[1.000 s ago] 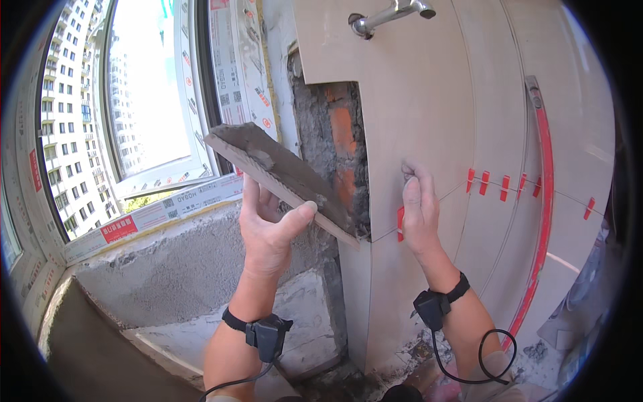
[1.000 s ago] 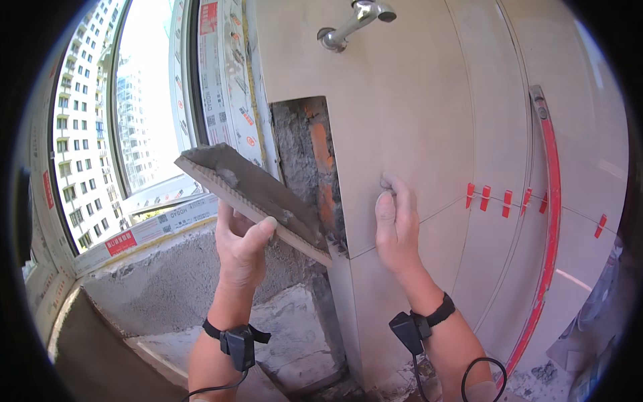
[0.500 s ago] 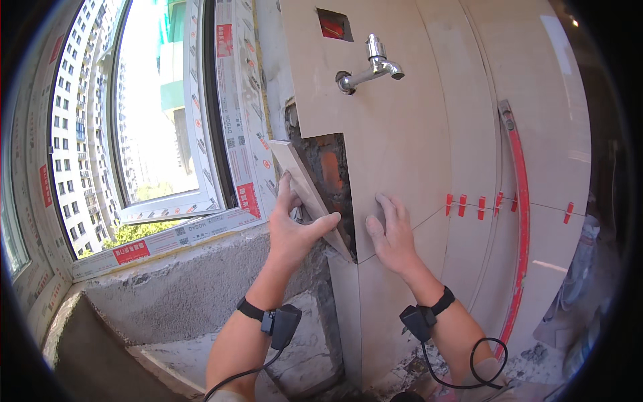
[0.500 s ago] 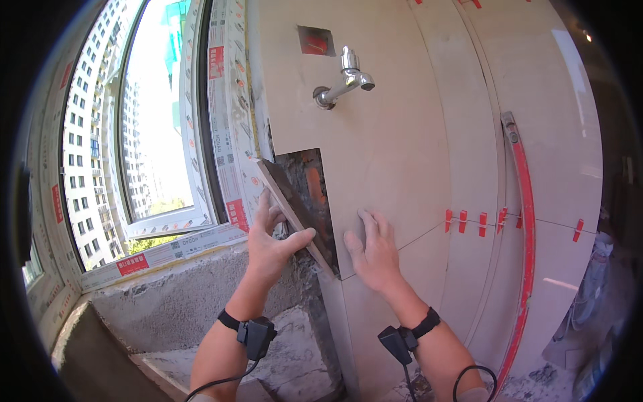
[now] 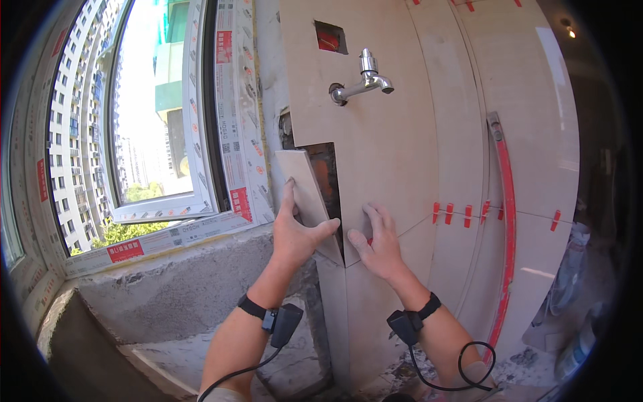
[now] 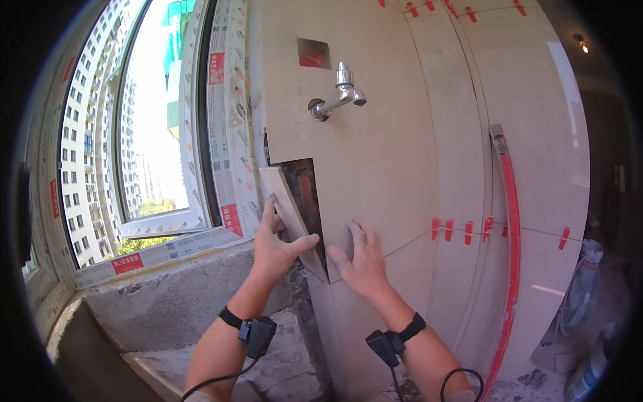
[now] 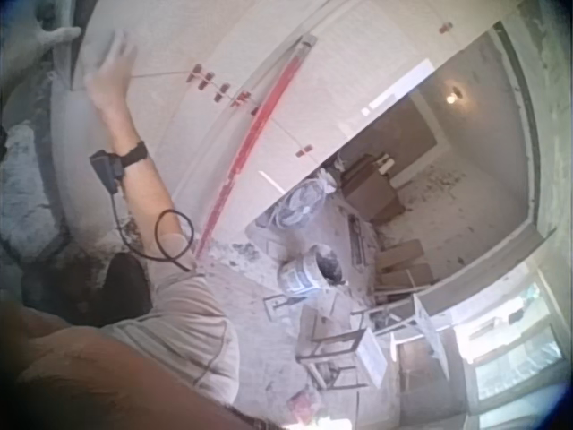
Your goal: Measuring, cutting, and applying mortar to a tile to fit a specific space on a wall near a window.
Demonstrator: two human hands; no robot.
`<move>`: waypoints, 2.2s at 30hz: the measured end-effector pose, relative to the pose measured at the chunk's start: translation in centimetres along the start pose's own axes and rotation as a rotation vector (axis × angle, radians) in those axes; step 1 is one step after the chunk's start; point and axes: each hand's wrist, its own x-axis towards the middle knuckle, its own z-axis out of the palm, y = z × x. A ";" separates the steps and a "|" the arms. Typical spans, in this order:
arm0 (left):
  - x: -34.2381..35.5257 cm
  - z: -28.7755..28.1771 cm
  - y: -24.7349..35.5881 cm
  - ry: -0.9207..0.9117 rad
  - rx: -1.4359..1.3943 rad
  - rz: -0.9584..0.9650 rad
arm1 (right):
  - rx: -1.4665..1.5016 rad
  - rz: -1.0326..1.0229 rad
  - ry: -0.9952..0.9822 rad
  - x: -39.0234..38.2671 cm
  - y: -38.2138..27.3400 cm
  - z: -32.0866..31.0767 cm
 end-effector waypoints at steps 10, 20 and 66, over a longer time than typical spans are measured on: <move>0.3 0.7 -1.1 0.031 0.203 0.059 | -0.065 0.050 -0.029 -0.2 -1.6 -0.1; 0.1 1.1 -1.8 0.063 0.341 0.156 | -0.041 0.084 0.034 -0.9 -2.0 0.5; 0.7 2.3 -3.6 -0.074 0.398 0.216 | -0.050 -0.076 0.187 -1.6 0.1 1.2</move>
